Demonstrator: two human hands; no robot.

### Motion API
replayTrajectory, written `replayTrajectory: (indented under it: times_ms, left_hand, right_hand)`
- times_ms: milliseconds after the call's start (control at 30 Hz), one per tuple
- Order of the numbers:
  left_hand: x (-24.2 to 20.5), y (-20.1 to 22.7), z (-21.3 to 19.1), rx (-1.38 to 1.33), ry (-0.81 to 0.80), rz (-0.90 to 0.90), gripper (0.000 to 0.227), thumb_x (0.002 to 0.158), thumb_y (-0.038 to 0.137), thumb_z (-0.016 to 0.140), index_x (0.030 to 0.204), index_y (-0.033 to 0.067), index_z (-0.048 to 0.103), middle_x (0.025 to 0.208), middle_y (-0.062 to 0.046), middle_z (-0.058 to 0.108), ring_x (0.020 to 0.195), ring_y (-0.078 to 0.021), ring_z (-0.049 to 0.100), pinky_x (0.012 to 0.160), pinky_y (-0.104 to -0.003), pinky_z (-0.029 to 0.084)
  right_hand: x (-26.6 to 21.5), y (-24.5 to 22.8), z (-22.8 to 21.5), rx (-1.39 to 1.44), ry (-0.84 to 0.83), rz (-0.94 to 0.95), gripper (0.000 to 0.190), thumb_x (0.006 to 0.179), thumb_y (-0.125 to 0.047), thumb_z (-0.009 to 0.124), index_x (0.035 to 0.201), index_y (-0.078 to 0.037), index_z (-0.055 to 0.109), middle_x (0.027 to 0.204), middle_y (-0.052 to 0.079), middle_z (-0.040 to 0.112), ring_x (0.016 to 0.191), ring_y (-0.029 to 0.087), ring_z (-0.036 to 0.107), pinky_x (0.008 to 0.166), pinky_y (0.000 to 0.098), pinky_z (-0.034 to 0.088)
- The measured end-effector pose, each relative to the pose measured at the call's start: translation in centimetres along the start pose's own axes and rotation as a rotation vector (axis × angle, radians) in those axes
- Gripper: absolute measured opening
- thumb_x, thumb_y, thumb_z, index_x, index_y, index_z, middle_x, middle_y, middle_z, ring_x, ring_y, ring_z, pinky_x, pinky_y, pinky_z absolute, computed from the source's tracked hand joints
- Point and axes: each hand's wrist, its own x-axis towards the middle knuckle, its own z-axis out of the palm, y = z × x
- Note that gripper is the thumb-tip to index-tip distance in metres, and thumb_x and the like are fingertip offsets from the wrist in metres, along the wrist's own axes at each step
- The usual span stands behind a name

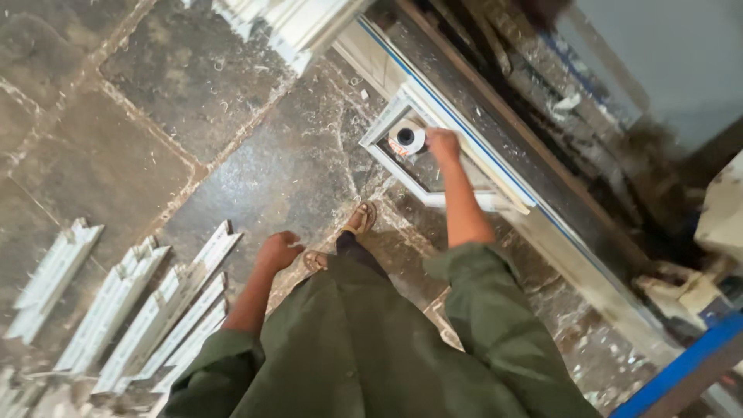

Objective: The person assembles white aluminum window frames by placing profile pieces into a corner milling machine, securing them with a metal bar, and using a utility knife to trim excess material. The person then removes the assembled frame and stacks it on the floor before repeating the process with additional profiles.

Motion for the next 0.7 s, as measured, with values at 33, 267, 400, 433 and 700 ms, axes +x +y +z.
replayTrajectory:
  times_ms: [33,267,400,433,700]
  left_hand:
    - [-0.6,-0.7,0.0,-0.052,0.051,-0.017,0.044,0.079,0.037,0.080,0.114,0.0105,0.076,0.116,-0.015,0.075,0.110,-0.0343,0.070,0.096,-0.044,0.054]
    - [-9.8,-6.5,3.7,-0.352,0.207,-0.209,0.040,0.084,0.038,0.076,0.112,0.0103,0.077,0.109,-0.015,0.078,0.105,-0.0324,0.074,0.094,-0.043,0.056]
    - [-15.9,-9.2,6.2,-0.234,0.166,-0.255,0.044,0.086,0.045,0.076,0.110,0.0086,0.078,0.111,-0.016,0.076,0.109,-0.0362,0.070,0.094,-0.048,0.053]
    - [-17.5,-9.8,6.9,-0.329,0.147,-0.324,0.044,0.084,0.045,0.075,0.111,0.0104,0.078,0.111,-0.016,0.076,0.109,-0.0350,0.071,0.095,-0.047,0.054]
    - [-26.0,-13.8,11.2,-0.376,-0.001,-0.343,0.039,0.085,0.044,0.069,0.108,0.0160,0.083,0.116,-0.013,0.076,0.112,-0.0343,0.070,0.099,-0.044,0.054]
  right_hand:
    - [0.7,-1.3,0.1,0.132,0.000,0.182,0.024,0.094,-0.019,0.061,0.100,-0.001,0.077,0.079,0.010,0.071,0.063,0.020,0.065,0.057,0.0356,0.051]
    - [-5.9,-1.3,4.6,-0.385,-0.310,0.272,0.023,0.098,-0.028,0.064,0.109,-0.013,0.077,0.083,0.017,0.070,0.066,0.027,0.062,0.060,0.0435,0.049]
    - [-17.2,2.6,8.4,-0.606,-0.797,-0.610,0.047,0.074,-0.017,0.075,0.119,-0.003,0.074,0.117,0.011,0.073,0.100,0.027,0.069,0.084,0.0477,0.055]
    - [-21.2,3.5,8.1,-0.380,-0.667,0.302,0.022,0.094,-0.027,0.065,0.109,-0.014,0.074,0.094,0.003,0.072,0.077,0.016,0.064,0.062,0.0363,0.052]
    - [-38.9,4.4,3.8,-0.739,-0.762,0.209,0.022,0.096,-0.030,0.061,0.100,-0.012,0.073,0.089,0.006,0.071,0.076,0.019,0.063,0.064,0.0381,0.051]
